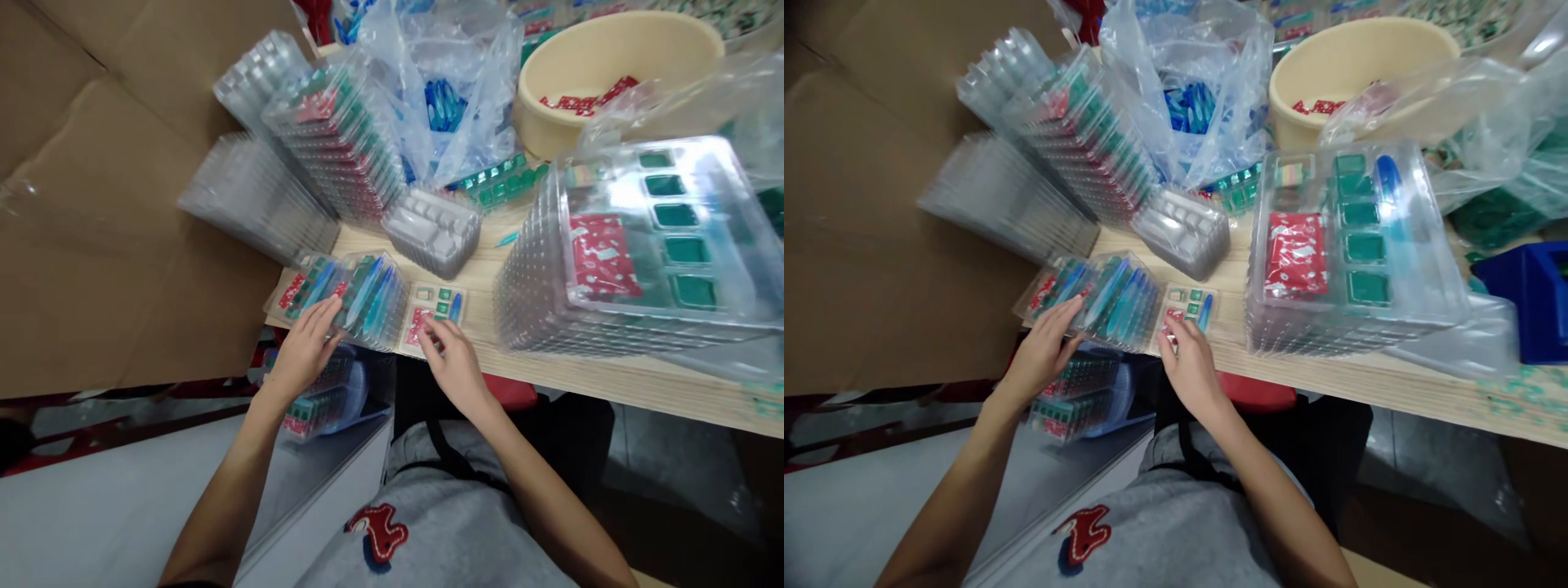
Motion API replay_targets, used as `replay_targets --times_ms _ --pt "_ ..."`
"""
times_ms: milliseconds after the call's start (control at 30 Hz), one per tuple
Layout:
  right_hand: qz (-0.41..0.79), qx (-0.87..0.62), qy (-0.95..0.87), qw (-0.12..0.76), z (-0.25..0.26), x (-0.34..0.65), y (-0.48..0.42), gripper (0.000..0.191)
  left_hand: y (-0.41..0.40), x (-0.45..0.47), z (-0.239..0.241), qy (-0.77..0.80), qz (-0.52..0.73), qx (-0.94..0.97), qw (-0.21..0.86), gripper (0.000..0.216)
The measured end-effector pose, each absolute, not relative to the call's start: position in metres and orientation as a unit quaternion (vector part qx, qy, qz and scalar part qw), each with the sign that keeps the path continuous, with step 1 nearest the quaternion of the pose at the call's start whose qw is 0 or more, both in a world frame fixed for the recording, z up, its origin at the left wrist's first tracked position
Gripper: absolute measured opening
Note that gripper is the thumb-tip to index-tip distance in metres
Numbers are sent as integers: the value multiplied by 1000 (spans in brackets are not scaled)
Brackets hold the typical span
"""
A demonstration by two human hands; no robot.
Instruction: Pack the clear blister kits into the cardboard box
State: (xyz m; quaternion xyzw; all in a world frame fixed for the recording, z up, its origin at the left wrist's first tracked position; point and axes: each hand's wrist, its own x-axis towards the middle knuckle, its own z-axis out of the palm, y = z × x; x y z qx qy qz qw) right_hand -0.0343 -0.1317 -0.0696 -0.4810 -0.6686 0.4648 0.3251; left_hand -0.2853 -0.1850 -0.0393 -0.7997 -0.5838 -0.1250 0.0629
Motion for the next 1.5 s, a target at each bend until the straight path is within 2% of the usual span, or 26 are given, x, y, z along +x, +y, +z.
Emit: replay_targets --times_ms 133,300,400,533,633,700,833,967,1100,1233,1333,1433,1500 --pt "677 -396 -512 350 -66 -61 -125 35 -187 -283 -52 -570 -145 -798 130 58" --pt "771 -381 -360 361 -64 -94 -107 51 -185 -275 -61 -540 -180 -789 230 53" --pt "777 -399 -338 349 -56 -104 -100 66 -184 -266 -62 -524 -215 -783 256 50" --pt "754 -419 -319 393 -51 -99 -104 81 -188 -253 -67 -492 -248 -805 220 53" --pt "717 -445 -312 436 -57 -78 -114 86 -192 -250 -71 -524 -293 -785 153 81" --pt "690 -466 -308 461 -65 -60 -121 85 -193 -254 -71 -559 -263 -781 89 95" --pt "659 -517 -286 466 -83 -32 -127 85 -192 -268 -67 -577 -143 -804 27 71" --pt "638 -545 -307 450 -102 -23 -126 93 -190 -282 -60 -596 -127 -793 -4 58" --pt "554 -583 -427 412 -112 -28 -125 84 -186 -291 -57 -578 -155 -801 -20 56" --pt "399 -629 -594 304 -105 -33 -125 68 -185 -296 -61 -587 -197 -785 1 56" --pt "314 -658 -641 240 -94 -32 -125 59 -185 -297 -67 -612 -212 -762 17 52" --pt "295 -634 -653 291 -79 -37 -126 45 -184 -295 -71 -619 -225 -751 35 49" --pt "383 -559 -645 354 -68 -51 -124 41 -183 -293 -73 -609 -227 -758 55 47"
